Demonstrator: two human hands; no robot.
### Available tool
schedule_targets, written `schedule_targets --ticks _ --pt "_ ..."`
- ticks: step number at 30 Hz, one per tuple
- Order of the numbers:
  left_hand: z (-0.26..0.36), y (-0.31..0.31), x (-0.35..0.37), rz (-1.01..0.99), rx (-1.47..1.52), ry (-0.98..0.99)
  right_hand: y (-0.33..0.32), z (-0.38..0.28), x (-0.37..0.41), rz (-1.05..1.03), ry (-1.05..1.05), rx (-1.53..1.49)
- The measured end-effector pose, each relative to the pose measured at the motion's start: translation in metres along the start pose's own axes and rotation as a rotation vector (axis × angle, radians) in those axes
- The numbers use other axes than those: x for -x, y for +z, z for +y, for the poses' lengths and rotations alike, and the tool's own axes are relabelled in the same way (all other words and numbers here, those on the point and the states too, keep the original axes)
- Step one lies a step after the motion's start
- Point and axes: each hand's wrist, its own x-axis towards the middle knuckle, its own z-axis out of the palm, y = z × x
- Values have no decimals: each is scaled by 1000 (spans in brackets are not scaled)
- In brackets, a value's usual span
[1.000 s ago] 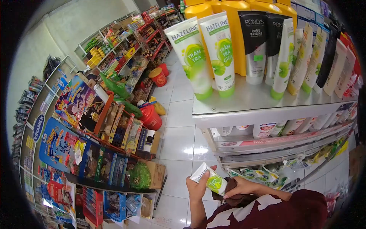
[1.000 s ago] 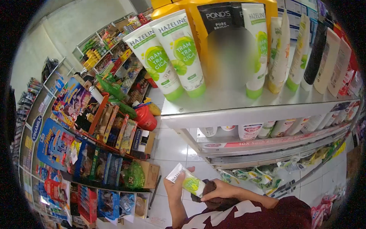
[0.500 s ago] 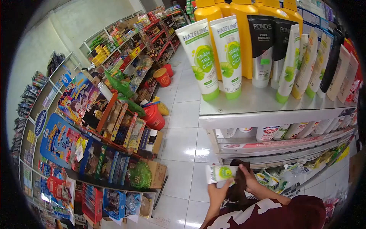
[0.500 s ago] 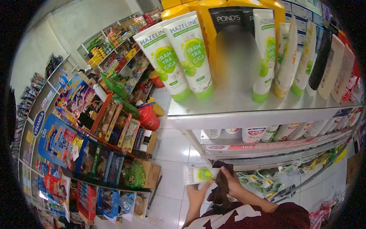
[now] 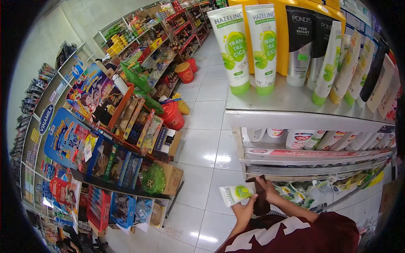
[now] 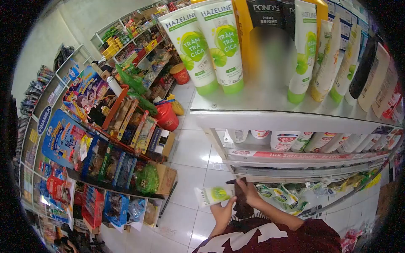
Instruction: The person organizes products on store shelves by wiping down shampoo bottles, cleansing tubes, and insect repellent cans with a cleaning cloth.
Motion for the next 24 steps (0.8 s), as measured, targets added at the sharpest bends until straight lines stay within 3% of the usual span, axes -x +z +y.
schedule_targets --ticks 2,3,4,6,7,8,10,12,13,15,16,18,20,21,24 --pt "10 -1 3 53 36 -19 11 -2 -4 21 -121 147" --pt "14 2 3 171 109 40 14 -13 6 -2 -463 306" --pt "19 0 2 120 6 30 14 -14 6 25 -619 378" --pt "26 0 -4 164 91 144 16 -14 3 83 -925 528" --pt "45 4 -7 223 115 154 21 -64 25 -6 -77 109" --pt "65 10 -13 282 138 165 22 -53 21 19 -160 -17" --pt "93 18 -37 243 241 511 21 -50 21 61 -363 -32" --pt "122 24 -61 325 202 727 17 -46 26 57 -271 -111" --pt "157 36 -72 238 240 880 14 -39 29 88 -237 -105" --pt "190 48 -83 17 314 896 5 -25 36 111 -111 -125" --pt "203 55 -83 -65 336 807 3 -21 44 126 -46 -192" --pt "214 72 -89 -212 272 805 -8 13 45 193 34 -26" --pt "207 84 -93 -211 245 848 -17 31 50 208 179 -50" --pt "205 88 -95 -207 225 870 -18 7 66 267 145 12" --pt "221 98 -96 -131 326 878 -25 35 65 281 135 -134"
